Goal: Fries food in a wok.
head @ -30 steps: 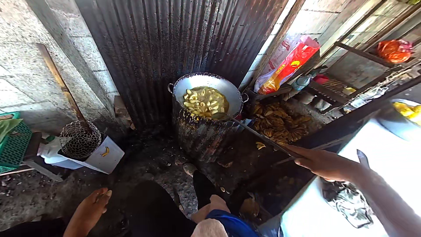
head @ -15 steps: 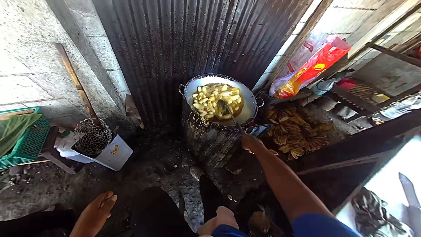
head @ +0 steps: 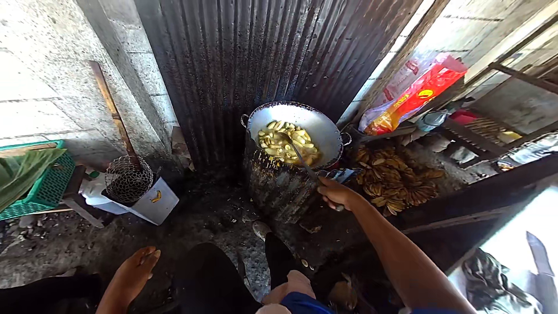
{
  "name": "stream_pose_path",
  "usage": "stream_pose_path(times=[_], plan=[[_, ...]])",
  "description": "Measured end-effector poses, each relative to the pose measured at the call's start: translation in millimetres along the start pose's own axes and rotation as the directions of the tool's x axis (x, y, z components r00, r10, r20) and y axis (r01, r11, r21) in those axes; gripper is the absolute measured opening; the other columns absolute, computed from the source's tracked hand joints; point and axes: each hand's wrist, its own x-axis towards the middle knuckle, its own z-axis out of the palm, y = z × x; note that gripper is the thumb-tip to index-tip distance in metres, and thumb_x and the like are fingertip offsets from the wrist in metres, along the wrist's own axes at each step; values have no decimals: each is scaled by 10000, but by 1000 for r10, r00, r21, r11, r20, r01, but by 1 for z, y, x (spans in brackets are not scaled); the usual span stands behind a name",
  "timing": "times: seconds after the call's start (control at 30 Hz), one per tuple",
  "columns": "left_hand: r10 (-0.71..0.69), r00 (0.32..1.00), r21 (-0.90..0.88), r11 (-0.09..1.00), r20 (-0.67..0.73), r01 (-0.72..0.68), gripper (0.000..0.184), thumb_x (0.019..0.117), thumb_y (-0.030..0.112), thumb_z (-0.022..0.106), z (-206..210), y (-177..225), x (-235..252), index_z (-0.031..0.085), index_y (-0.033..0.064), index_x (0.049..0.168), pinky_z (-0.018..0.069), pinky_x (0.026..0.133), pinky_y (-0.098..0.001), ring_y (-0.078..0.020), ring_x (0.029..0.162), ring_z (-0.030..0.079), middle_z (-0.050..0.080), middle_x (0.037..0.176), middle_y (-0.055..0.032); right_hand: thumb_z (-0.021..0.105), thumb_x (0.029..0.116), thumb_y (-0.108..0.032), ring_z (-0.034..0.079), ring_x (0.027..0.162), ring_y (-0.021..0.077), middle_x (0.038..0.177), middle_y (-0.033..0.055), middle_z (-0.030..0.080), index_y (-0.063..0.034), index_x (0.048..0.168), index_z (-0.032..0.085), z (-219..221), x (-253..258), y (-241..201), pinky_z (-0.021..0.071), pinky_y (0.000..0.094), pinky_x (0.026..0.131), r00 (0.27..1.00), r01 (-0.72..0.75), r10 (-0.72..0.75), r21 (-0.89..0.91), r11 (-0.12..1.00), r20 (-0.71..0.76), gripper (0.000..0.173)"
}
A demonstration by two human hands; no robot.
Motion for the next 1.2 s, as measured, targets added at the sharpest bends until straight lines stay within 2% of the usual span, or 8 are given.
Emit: stream_pose_path(times=[0.2,0.43,0.57,0.67,0.77,0.87,1.13,1.2], plan=[[18,1000,16,1000,19,-18,420,1081,313,532,1,5,-3,563,34,1394,567,845,-554,-358,964,694,663,1202,-230,404,1126,-298,497,515,173,867,110,550,-345,1669,82,-15,-116,31,474,340,469,999,-26,17,-161,987,-51,633],[12,1000,25,1000,17,-12,408,1080,322,536,2,8,-4,574,44,1376,564,833,-553,-347,935,695,665,1182,-227,469,1105,-252,476,447,140,747,62,526,-361,1651,230,-37,-180,57,439,285,391,998,16,-12,-66,998,62,606],[11,1000,29,1000,23,-12,410,1079,328,538,2,9,-2,571,55,1383,570,837,-547,-338,949,700,670,1180,-212,403,1129,-328,486,504,163,802,99,546,-397,1656,148,-31,-136,18,456,319,472,992,-98,118,-332,938,39,590],[5,1000,20,1000,16,-6,410,1077,324,543,1,7,-1,572,53,1383,571,836,-546,-337,951,700,671,1178,-214,357,1125,-283,615,683,285,1040,223,632,-323,1672,56,-7,-68,-7,542,459,642,996,-66,92,-597,799,14,625],[-10,1000,27,1000,9,9,412,1076,326,544,0,5,-1,574,55,1385,575,858,-558,-350,984,704,670,1204,-214,453,1045,-197,700,953,397,1205,264,650,-276,1672,23,25,-10,-26,565,577,803,997,-80,66,-751,656,-49,765],[-11,1000,30,999,7,11,412,1077,320,544,-1,4,0,572,52,1388,575,865,-565,-354,1000,706,668,1220,-217,610,944,-153,618,1205,479,1341,288,605,-217,1665,93,48,28,-43,496,683,925,990,-130,42,-765,630,-134,890],[-29,1000,26,999,-7,30,431,1073,313,551,-4,5,-3,555,45,1411,573,872,-558,-354,1004,704,669,1218,-226,645,947,-187,594,1249,482,1373,287,595,-136,1618,271,43,106,-70,473,696,973,969,-154,-3,-608,779,-249,770],[-25,1000,21,999,-1,25,437,1073,316,551,-3,4,-3,552,47,1417,569,873,-555,-356,1006,700,663,1226,-229,592,987,-166,668,1064,446,1286,296,624,-148,1618,301,16,121,-57,532,635,875,970,-78,-35,-447,891,-239,696]])
